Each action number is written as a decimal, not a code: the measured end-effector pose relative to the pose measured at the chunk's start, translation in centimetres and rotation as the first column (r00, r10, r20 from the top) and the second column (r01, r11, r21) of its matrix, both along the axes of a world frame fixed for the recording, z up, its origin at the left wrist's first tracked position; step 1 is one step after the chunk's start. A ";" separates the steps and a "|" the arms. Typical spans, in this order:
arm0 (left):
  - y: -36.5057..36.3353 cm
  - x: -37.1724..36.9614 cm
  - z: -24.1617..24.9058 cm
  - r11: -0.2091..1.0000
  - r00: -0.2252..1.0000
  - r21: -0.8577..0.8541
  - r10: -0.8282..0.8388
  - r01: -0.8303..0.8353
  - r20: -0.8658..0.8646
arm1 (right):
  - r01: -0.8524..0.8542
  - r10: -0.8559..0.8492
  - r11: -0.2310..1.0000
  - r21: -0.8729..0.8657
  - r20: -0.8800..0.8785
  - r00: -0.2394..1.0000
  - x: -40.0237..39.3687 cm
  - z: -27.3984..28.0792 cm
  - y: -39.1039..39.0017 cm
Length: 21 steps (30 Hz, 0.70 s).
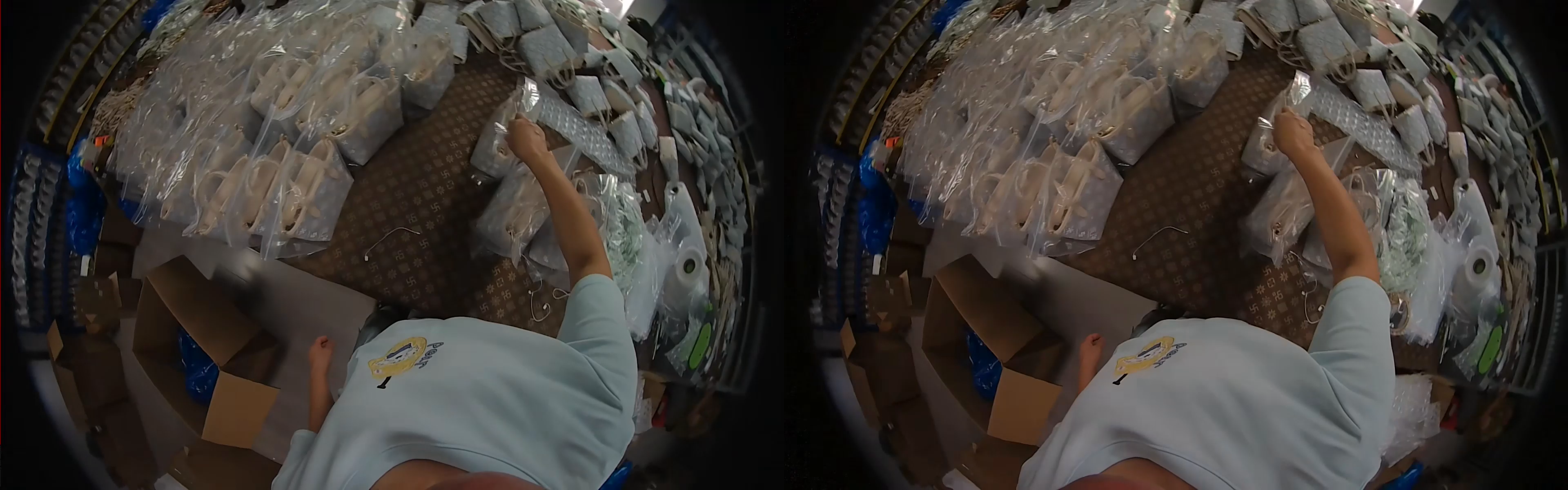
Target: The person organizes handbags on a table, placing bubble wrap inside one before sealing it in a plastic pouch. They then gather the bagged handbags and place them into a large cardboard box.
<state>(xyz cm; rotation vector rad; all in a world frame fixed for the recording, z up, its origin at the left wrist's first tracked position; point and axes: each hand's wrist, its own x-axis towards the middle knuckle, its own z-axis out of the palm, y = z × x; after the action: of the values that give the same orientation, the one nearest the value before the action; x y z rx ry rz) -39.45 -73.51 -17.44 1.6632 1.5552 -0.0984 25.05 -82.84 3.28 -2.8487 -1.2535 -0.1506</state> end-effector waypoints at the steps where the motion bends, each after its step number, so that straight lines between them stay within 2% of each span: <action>1: 0.3 0.2 -0.2 0.999 0.999 -0.025 -0.033 0.033 0.009 | -0.004 0.004 1.000 0.024 0.011 1.000 -0.3 0.0 -0.5; 5: 1.1 1.3 -2.1 0.993 0.993 -0.039 -0.105 0.107 0.056 | -0.009 0.010 0.995 0.097 -0.004 1.000 -1.2 0.1 -0.9; 7: 0.7 3.3 0.3 0.995 0.988 -0.096 -0.026 0.041 0.152 | 0.030 -0.030 0.998 0.054 -0.005 1.000 -2.0 0.5 0.0; 11: 0.7 3.9 0.9 0.992 0.985 -0.097 -0.070 0.086 0.161 | 0.031 -0.027 0.996 0.083 -0.046 0.999 -3.2 0.4 0.6; 14: 0.4 2.1 -0.8 0.990 0.987 -0.085 -0.105 0.116 0.122 | 0.017 -0.015 0.998 0.066 -0.033 0.999 -3.6 0.3 0.2; 16: -0.3 0.5 -1.9 0.992 0.997 -0.116 -0.047 0.054 0.063 | 0.014 -0.014 0.999 0.034 0.004 1.000 -3.6 0.1 0.2; 17: -0.5 -0.9 -3.4 0.992 0.997 -0.117 -0.038 0.044 0.060 | 0.004 -0.004 0.999 0.034 0.002 1.000 -3.6 0.3 0.0; 19: -0.5 -4.6 -7.9 0.985 0.991 -0.148 -0.068 0.084 0.112 | 0.088 -0.089 0.995 0.035 0.009 0.996 -3.3 1.0 -0.9; 21: -1.4 -5.8 -7.9 0.991 0.997 -0.132 -0.021 0.031 0.073 | 0.059 -0.059 0.998 0.007 0.003 0.998 -2.3 0.5 -2.1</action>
<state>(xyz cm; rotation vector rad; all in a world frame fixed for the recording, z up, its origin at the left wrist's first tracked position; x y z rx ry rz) -45.27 -74.92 -25.34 1.5660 1.4423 -0.1514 22.72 -84.92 3.75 -2.8825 -1.1671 -0.1609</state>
